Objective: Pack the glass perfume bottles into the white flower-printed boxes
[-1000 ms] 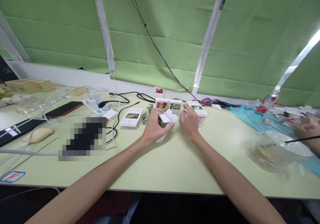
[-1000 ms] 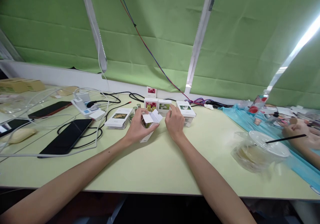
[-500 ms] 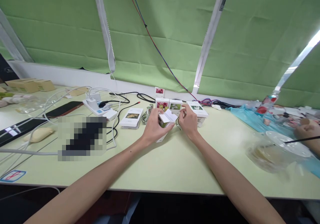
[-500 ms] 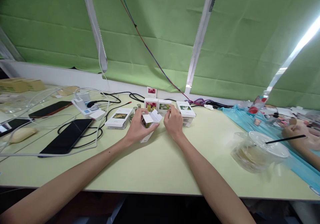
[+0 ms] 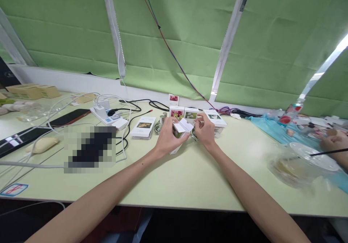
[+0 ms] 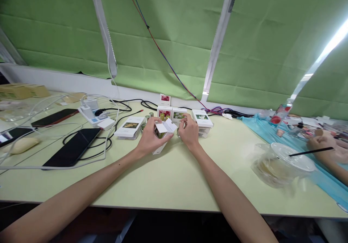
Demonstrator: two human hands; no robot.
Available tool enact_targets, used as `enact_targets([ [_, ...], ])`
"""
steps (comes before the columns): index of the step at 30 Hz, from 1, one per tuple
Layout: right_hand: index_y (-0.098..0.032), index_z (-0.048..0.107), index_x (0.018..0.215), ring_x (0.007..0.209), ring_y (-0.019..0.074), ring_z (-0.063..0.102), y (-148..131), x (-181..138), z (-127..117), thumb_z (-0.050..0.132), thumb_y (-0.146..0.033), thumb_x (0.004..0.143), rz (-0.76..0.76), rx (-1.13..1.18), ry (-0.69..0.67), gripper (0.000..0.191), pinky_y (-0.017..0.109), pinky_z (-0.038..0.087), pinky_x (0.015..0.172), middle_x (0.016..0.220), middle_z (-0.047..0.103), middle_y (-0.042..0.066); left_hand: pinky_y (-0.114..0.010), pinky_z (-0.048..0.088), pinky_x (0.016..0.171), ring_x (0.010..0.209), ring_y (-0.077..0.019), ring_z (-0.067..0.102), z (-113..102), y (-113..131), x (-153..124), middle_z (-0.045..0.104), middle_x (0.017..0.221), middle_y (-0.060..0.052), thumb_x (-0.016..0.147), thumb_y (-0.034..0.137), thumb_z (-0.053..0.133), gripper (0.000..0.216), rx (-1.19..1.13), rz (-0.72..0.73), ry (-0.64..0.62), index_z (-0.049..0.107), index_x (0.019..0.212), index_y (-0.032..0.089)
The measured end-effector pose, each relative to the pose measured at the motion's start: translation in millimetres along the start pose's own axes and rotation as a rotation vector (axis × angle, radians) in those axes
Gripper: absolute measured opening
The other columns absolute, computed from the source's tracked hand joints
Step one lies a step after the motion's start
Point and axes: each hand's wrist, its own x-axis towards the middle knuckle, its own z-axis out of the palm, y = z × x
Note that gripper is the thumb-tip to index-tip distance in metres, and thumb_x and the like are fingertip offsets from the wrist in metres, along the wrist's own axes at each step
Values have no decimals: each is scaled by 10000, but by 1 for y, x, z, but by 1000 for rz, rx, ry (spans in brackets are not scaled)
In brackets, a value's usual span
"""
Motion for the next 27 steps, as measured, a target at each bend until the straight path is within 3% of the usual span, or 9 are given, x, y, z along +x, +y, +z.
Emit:
enact_targets([
  [9, -153, 619, 1057, 620, 173, 607, 0, -1, 1, 456, -187, 847, -45, -11, 8, 268, 298, 483, 648, 858, 735, 79, -275, 430, 635, 715, -134, 525, 0, 1, -1, 546, 1029, -24, 694, 383, 792, 541, -31, -30, 0, 446, 1082, 235],
  [15, -173, 638, 1004, 666, 175, 608, 1, -3, 3, 457, -239, 919, -47, -8, 18, 210, 312, 497, 690, 922, 734, 91, -277, 451, 672, 818, -165, 568, -1, 4, 0, 566, 1024, -30, 680, 375, 801, 544, -105, -54, 27, 455, 1075, 234],
  [27, -173, 645, 986, 589, 144, 549, -13, -8, 2, 426, -309, 990, -122, 23, 138, 257, 308, 486, 648, 934, 728, 92, -252, 463, 574, 642, -121, 555, -12, 14, 9, 532, 792, 50, 669, 423, 813, 528, -503, -317, -9, 411, 967, 253],
])
